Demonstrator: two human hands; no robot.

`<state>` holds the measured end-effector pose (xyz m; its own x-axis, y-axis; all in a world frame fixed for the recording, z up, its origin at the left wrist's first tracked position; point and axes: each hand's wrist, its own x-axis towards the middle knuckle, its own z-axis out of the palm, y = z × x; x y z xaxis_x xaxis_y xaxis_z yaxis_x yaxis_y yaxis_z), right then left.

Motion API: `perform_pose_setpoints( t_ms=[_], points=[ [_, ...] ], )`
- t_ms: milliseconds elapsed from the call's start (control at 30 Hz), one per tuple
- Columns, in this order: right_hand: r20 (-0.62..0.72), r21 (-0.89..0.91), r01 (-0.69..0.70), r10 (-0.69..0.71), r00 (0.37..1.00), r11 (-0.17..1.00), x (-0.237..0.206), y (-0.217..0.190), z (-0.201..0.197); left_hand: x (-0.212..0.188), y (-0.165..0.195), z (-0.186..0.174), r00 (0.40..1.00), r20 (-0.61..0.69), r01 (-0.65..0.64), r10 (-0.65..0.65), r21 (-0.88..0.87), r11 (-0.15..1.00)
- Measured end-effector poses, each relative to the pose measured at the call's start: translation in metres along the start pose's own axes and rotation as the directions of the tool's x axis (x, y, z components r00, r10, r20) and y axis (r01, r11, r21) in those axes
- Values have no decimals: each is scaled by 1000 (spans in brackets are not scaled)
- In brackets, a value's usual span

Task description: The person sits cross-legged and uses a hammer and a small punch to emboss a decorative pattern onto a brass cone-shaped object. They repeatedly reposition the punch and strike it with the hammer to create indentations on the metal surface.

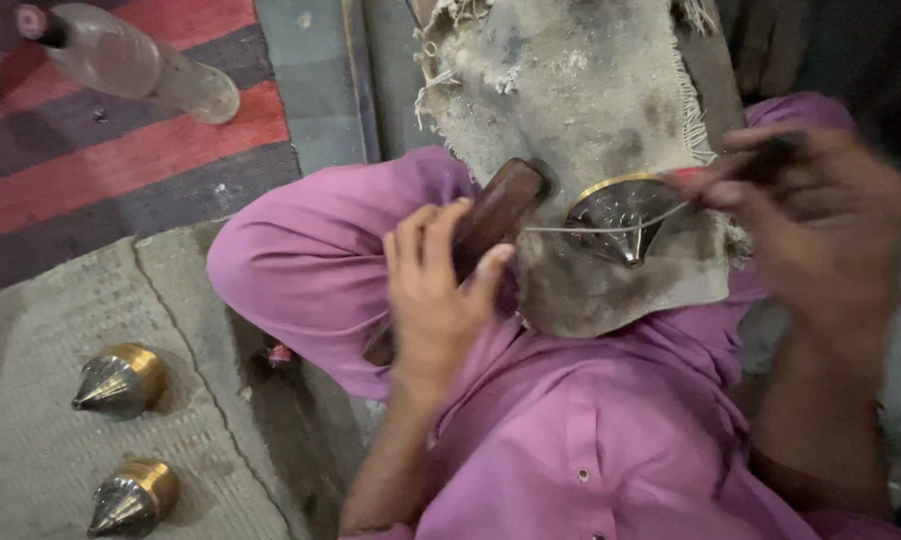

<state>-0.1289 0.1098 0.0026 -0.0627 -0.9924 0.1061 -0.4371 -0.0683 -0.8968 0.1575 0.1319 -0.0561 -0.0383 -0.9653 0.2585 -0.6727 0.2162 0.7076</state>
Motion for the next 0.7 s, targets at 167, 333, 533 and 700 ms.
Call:
perform_pose_setpoints(
  t_ms=[167,333,533,700],
  points=[
    [194,138,126,-152,969,982,19,-14,48,5,-47,-35,836,506,316,-212,-128,940],
    [208,53,58,-68,976,997,23,-19,75,3,-71,-35,869,452,347,-200,-270,898],
    [211,16,102,-103,972,995,24,-23,91,18,-77,-32,959,271,228,-88,-545,807],
    [166,-28,81,-75,983,996,29,-34,96,40,-75,-49,966,235,23,112,-504,864]
  ],
)
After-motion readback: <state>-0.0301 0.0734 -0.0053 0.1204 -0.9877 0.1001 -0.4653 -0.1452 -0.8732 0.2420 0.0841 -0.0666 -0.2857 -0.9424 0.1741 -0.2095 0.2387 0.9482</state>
